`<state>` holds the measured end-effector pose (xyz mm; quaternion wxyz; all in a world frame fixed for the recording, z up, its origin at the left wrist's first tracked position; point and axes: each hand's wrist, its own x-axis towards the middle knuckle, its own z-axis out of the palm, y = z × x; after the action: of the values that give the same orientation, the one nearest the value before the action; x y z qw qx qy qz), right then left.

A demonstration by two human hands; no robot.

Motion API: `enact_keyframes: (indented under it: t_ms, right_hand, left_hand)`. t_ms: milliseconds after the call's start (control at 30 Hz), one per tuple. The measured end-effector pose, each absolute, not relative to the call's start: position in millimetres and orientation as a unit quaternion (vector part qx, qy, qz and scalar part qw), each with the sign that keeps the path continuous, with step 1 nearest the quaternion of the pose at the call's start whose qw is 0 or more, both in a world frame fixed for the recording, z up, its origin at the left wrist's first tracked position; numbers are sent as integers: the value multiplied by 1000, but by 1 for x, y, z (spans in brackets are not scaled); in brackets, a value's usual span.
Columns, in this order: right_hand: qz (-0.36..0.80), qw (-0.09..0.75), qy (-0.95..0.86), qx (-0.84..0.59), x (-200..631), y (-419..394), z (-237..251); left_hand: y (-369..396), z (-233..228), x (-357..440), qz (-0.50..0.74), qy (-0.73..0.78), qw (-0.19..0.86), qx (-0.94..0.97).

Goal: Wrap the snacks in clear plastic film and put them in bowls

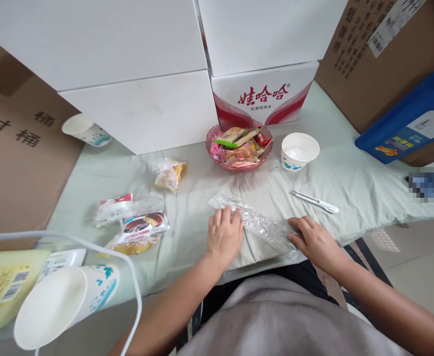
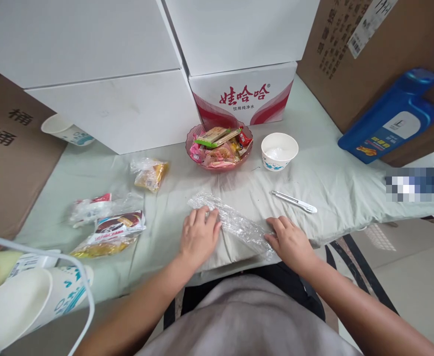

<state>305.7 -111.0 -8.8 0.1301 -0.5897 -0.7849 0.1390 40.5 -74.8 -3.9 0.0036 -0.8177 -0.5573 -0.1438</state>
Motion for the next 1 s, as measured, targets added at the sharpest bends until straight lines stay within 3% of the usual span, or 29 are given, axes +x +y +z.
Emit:
enact_keyframes:
  t_ms: [100,267,433,567,633,833,1000]
  right_hand:
    - [188,121,-777,-588,304,-122,-2]
    - [473,113,-752,-444,294,-126,35]
    - [673,205,-610,-364,280,-109,44]
    - [618,333,-569,-428,273,-81,27]
    - [559,346,-620,-429,272,-71,28]
    - [413,78,-877,-234,275,-80,49]
    - [258,14,-935,-244,295,-99,18]
  left_hand:
    - [-86,-9,54,-166,-506,-24,-846]
    - [-94,-22,60,-201,-402,-74,-890]
    - [-90,-25,51,-213,-322,-168,-907]
    - [-84,-21,47,-215,-326,-247,-887]
    - [-82,-19,46,-226,-326,-264,-879]
    - [-81,-21,48,-238,-330,-265,-874]
    - [-82,-23,50,-225,-327,-242,-885]
